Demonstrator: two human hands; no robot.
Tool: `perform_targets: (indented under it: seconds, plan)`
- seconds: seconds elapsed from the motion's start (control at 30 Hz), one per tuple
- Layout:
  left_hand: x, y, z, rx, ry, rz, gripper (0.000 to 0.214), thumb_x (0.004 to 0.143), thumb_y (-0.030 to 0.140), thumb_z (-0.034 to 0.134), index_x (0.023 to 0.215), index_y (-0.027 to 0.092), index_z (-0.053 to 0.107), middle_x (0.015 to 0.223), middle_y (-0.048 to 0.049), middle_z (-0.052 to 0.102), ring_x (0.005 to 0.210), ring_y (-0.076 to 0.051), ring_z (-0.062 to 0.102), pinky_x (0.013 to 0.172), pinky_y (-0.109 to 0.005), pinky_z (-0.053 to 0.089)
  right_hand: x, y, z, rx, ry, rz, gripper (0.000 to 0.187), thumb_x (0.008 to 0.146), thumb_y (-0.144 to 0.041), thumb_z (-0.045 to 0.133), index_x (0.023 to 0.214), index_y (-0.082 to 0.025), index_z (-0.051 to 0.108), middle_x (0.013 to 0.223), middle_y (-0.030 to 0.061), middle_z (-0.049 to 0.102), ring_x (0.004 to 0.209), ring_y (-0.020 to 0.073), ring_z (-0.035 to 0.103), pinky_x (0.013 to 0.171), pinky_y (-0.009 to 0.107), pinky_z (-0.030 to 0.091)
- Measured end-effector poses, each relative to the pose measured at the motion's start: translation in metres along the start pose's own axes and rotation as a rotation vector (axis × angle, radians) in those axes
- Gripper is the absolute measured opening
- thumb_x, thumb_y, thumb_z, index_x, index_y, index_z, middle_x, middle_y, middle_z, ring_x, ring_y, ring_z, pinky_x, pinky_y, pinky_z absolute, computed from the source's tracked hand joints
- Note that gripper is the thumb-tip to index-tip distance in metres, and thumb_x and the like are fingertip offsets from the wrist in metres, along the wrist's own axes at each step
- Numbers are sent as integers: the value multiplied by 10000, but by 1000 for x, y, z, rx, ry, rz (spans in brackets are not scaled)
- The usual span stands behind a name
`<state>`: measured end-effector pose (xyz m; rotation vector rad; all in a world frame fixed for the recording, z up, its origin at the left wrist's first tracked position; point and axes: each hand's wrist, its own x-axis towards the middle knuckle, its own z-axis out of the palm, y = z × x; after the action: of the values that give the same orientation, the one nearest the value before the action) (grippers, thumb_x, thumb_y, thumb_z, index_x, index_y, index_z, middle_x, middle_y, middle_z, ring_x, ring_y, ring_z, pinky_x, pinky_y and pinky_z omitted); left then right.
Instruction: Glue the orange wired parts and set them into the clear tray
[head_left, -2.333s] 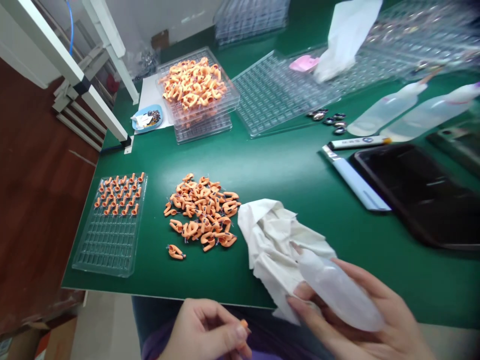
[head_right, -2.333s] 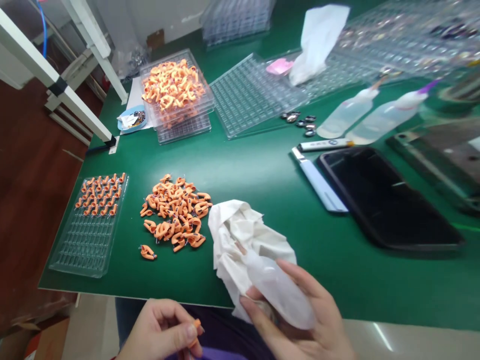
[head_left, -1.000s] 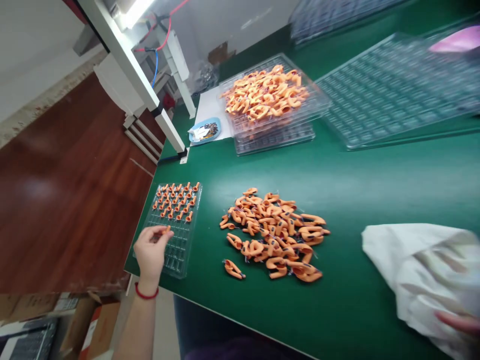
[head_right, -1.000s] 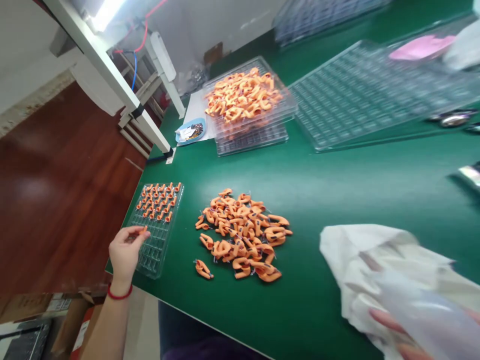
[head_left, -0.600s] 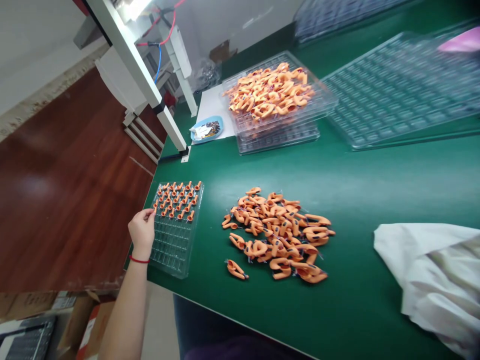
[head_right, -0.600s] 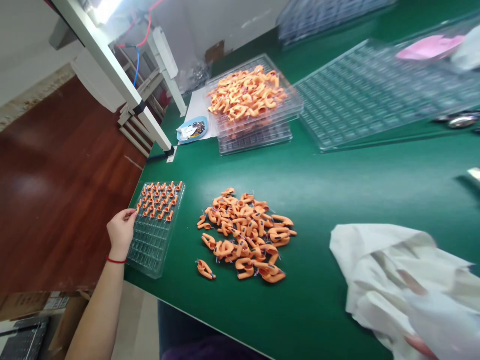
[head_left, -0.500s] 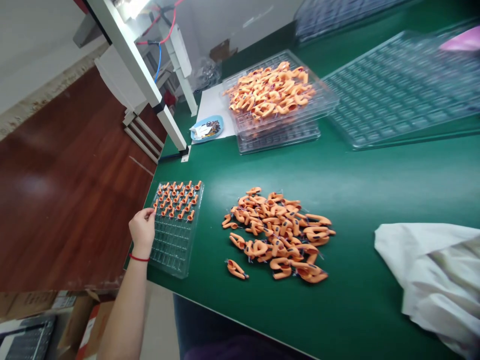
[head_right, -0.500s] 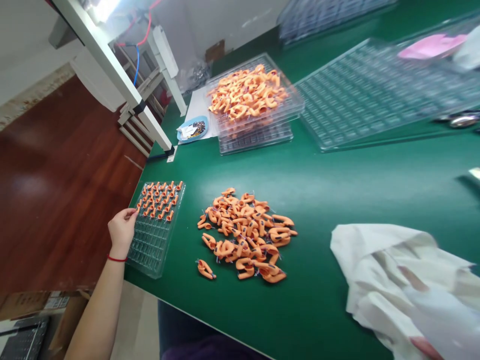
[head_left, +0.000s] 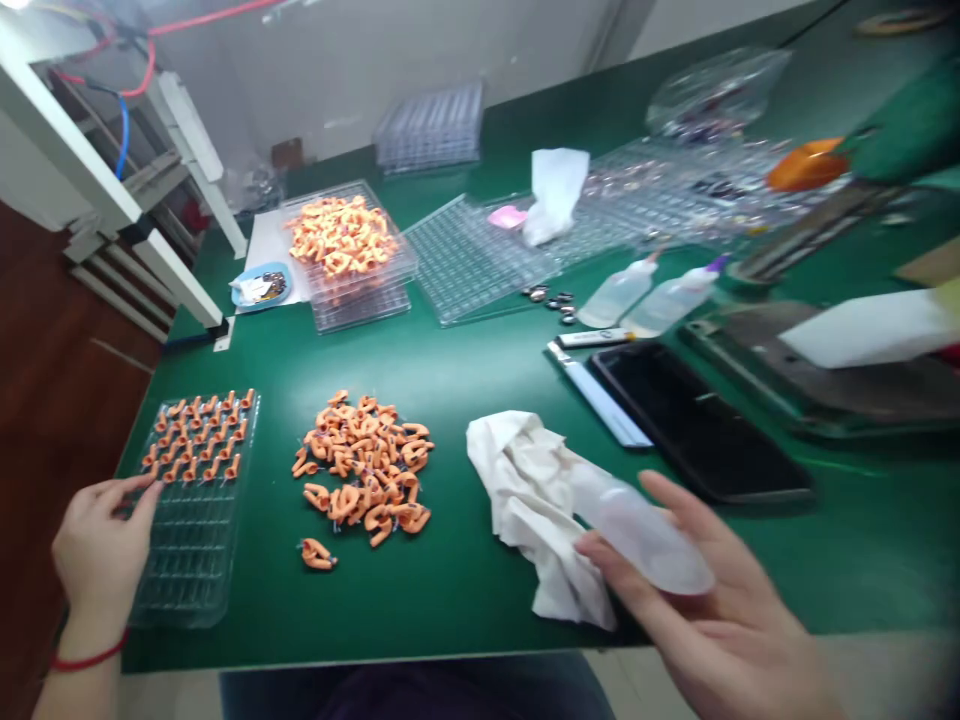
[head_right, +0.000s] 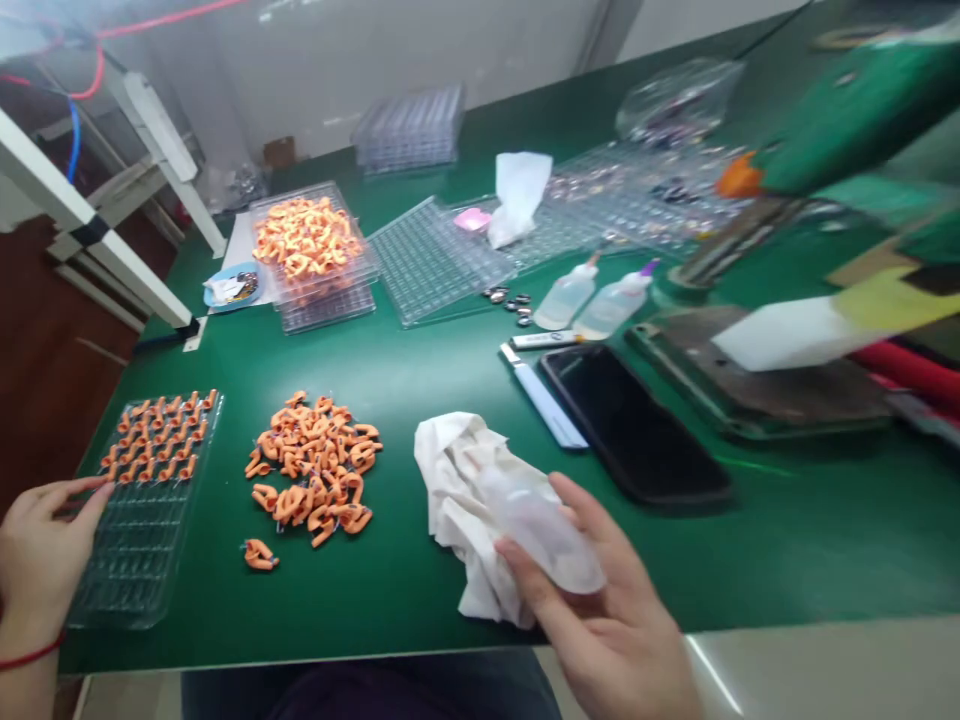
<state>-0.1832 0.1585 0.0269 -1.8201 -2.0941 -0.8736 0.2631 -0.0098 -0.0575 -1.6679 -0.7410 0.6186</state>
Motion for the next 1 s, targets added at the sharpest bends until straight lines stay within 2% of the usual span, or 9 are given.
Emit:
perform_targets:
  seconds: [0.1,0.17,0.27,0.43,0.53,0.57,0.63,0.77,1.0]
  plan:
    - [-28,36,1,-91,93,257,180,885,426,672,845,268,748,876,13,690,714,-206,656,696,-345,526,-6,-1,8,-19,-134,-35,670,773,-493,816,1368,-300,574,1268,99,695,927,285,778,792,378,665]
    - [-55,69,0,-198,5,442,98,906,335,697,909,253,752,878,-3,698,750,-195,679,743,-326,538,-8,0,12,-45,-172,-53,638,771,-473,810,1341,-284,596,1300,118,676,1012,325,750,889,480,626]
    - [-96,121,-1,-433,-185,574,121,907,155,684,960,254,730,857,-4,701,756,-165,687,730,-267,549,-5,1,15,-81,-135,-43,575,754,-469,809,1274,-270,666,1304,118,669,1206,377,640,1015,570,528]
    - [-129,208,12,-601,-496,754,279,906,80,618,1115,251,687,962,-57,743,846,-219,710,784,-340,579,6,-9,15,29,-136,51,595,761,-516,817,1268,-248,657,1232,120,728,988,307,756,758,399,662]
    - [-129,257,29,-492,-772,806,537,777,217,824,1277,197,630,1352,-185,629,1083,-360,655,872,-494,577,15,-17,12,140,-128,61,586,762,-526,831,1246,-247,651,1133,94,770,918,271,776,741,351,665]
    - [-127,271,36,-485,-850,792,531,733,231,857,1221,180,655,1410,-205,582,1132,-394,621,899,-529,560,18,-19,11,175,-117,54,572,761,-515,840,1232,-249,654,1103,83,775,909,262,775,748,342,661]
    - [-121,292,48,-505,-927,776,285,744,144,801,1008,170,696,1308,-179,641,1106,-362,617,909,-487,548,24,-23,6,242,-69,31,549,754,-489,862,1204,-252,655,1063,63,771,890,247,768,773,339,651]
    - [-99,313,64,-562,-899,699,225,754,-17,580,817,195,620,849,-36,687,786,-195,626,720,-277,520,29,-28,-7,396,52,-17,523,767,-453,871,1190,-278,619,940,13,757,816,226,757,847,392,628]
    - [-62,342,51,-605,-698,512,281,805,5,406,824,213,593,675,29,565,664,-146,567,609,-215,429,18,-29,-28,574,135,-6,505,734,-393,903,1147,-263,644,848,13,744,702,216,736,673,385,659]
